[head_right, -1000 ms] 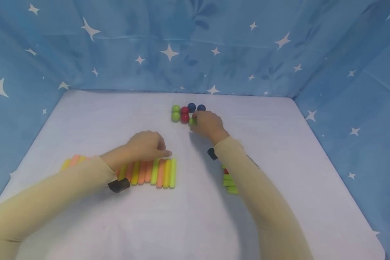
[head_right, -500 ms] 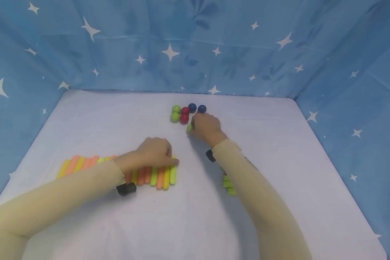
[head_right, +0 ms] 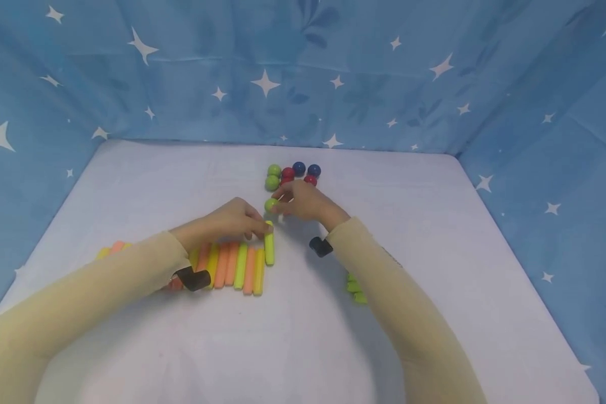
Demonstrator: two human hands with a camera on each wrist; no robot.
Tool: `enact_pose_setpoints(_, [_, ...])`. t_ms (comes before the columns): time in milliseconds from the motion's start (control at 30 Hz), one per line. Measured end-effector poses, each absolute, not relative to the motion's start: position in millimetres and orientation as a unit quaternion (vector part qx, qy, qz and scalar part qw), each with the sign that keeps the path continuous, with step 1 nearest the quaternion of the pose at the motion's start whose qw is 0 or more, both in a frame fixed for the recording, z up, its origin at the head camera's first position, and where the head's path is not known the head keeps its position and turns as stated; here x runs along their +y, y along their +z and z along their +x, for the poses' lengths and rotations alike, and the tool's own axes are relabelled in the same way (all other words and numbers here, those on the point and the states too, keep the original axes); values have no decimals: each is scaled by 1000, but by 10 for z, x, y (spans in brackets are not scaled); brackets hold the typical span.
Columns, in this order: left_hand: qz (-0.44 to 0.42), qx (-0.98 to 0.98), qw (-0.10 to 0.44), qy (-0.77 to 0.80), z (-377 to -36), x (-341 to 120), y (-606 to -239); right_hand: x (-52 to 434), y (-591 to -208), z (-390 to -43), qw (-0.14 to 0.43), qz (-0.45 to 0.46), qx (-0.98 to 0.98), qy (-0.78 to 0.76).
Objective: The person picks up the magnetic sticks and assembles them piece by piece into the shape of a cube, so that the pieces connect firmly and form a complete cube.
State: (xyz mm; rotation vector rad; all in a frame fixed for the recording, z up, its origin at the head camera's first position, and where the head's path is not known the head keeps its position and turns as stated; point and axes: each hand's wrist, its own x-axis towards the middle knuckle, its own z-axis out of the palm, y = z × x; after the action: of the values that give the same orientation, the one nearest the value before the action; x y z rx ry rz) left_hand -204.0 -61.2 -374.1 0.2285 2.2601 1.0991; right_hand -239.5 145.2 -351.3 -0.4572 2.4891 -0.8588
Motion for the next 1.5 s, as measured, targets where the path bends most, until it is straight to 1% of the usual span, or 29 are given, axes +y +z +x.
enact_pose_setpoints(133, [75,842,302,440,-2086,-612,-3763,1443,-3504,-2376,244,-181,896,-324])
enact_pose_setpoints(333, [37,790,302,532,-2180,-626,-3778,1392,-3479,-2315,206,-196,905,-317])
enact_pose_setpoints(400, [26,777,298,554,-2215,-637,-3786,1379,-3477,-2270,178,-206,916,-295])
enact_pose_setpoints(467, [19,768,293,570,-2263,-660,-3806,1370,-3473,-2199,131,-233,930,-251])
enact_pose_setpoints(567, [-1,757,279,591,-2338,-715,-3836,1366,-3469,-2052,57,-307,936,-162])
enact_pose_setpoints(633, [-15,751,265,605,-2393,-767,-3859,1350,-3474,-1938,28,-375,920,-110])
enact_pose_setpoints(700, [-25,749,254,612,-2437,-825,-3864,1325,-3490,-1822,27,-438,896,-72])
enact_pose_setpoints(767, [-33,747,247,616,-2473,-872,-3869,1300,-3521,-1713,35,-480,876,-39])
enact_pose_setpoints(900, [-37,744,251,618,-2501,-922,-3871,1270,-3597,-1550,43,-506,862,13])
enact_pose_setpoints(1033, [-30,743,257,617,-2493,-922,-3867,1285,-3610,-1461,46,-506,860,41])
enact_pose_setpoints(1167, [-15,746,264,612,-2468,-910,-3837,1381,-3544,-1498,81,-464,880,57])
enact_pose_setpoints(1267, [-4,745,265,612,-2457,-899,-3824,1533,-3530,-1643,97,-403,908,64])
enact_pose_setpoints(1500, [34,762,261,592,-2421,-846,-3839,1844,-3564,-2030,93,-278,956,15])
